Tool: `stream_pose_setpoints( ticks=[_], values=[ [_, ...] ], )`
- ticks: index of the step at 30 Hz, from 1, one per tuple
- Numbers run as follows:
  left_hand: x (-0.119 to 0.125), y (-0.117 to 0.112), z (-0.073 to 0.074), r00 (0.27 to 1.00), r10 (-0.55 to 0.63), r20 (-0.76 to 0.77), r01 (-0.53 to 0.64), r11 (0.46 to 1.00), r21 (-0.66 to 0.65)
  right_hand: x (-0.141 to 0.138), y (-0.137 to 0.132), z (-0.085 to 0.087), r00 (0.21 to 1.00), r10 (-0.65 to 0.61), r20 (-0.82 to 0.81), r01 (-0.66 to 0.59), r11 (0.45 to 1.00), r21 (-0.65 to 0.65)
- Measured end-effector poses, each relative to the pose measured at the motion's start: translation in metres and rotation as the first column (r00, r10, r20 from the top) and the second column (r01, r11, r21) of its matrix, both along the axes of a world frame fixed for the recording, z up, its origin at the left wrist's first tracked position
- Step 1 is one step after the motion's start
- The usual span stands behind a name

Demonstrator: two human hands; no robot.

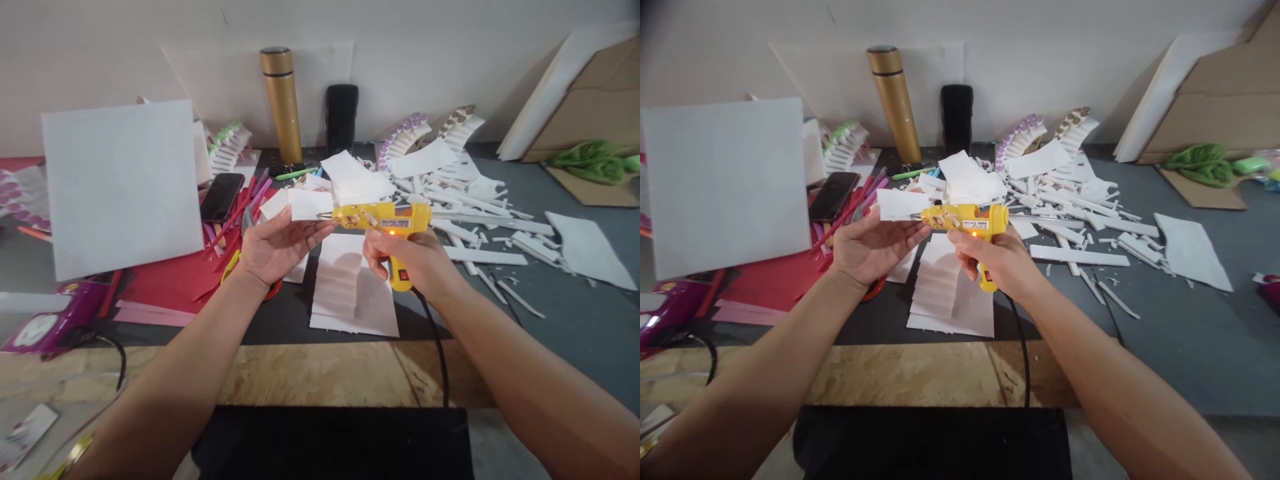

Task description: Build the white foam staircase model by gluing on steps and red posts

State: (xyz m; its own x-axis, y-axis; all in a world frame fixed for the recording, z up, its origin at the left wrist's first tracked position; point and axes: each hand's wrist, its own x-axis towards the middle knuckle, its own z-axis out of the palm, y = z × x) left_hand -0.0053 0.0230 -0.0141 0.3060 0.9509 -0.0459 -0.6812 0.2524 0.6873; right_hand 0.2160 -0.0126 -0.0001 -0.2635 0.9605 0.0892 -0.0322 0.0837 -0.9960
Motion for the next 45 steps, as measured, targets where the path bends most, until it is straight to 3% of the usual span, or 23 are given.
stream_pose_setpoints(
  ticks=[12,32,37,45],
  values=[
    [-0.0027,0.0015,0.0004,1.0,0.001,-0.03,-0.001,1.0,-0.001,0.0,0.0005,0.0013,0.999,-0.036,-0.007,0.036,0.999,0.0],
    [-0.0067,0.0044,-0.0028,0.997,0.026,-0.076,-0.017,0.994,0.112,0.0018,0.0011,0.0046,0.995,-0.076,0.057,0.077,0.997,-0.009],
    [-0.006,0.0045,-0.0016,0.997,0.033,-0.071,-0.027,0.997,0.076,0.0029,0.0006,0.0044,0.994,-0.101,0.049,0.101,0.995,-0.009],
    [-0.0051,0.0054,-0.0067,0.998,-0.034,-0.057,0.038,0.997,0.067,0.0031,-0.0018,0.0061,1.0,-0.02,0.006,0.019,0.997,0.074]
  ],
)
